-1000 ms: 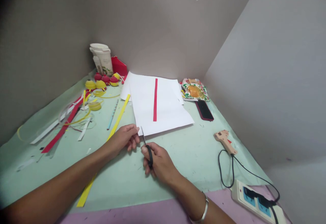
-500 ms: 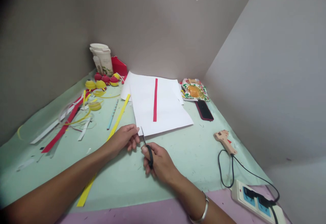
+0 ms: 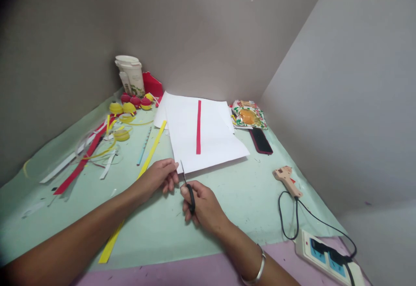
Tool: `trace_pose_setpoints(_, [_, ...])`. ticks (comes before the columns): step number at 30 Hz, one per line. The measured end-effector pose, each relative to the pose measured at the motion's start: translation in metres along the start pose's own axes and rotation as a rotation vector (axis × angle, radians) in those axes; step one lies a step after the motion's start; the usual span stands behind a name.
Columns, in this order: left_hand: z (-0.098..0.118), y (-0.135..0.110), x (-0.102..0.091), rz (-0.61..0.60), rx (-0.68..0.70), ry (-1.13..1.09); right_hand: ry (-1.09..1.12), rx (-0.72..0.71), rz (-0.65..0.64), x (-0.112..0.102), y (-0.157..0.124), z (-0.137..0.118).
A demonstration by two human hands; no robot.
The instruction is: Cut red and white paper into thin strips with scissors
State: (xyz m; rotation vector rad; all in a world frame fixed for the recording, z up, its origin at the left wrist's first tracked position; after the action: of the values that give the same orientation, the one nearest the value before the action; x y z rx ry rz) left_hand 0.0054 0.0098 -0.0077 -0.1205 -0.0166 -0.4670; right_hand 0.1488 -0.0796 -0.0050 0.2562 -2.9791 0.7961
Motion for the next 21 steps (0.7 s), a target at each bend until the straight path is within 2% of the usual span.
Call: trace_pose_setpoints(21, [0.0014, -0.0013, 0.0016, 0.013, -0.007, 0.005, 0.004, 0.013, -0.006, -0.0014, 0.0010, 0.0006])
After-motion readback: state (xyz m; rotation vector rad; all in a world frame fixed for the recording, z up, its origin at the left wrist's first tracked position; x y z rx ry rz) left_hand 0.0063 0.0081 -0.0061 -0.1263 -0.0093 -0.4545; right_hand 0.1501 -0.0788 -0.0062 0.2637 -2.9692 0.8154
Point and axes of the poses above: each hand's wrist, its own y-axis towards the middle knuckle, its own x-axis out of the palm, z = x × y, the point moved 2 cm from there along y, towards the middle knuckle, and after that the axes turned 10 degrees about x, right-handed, at the moved point
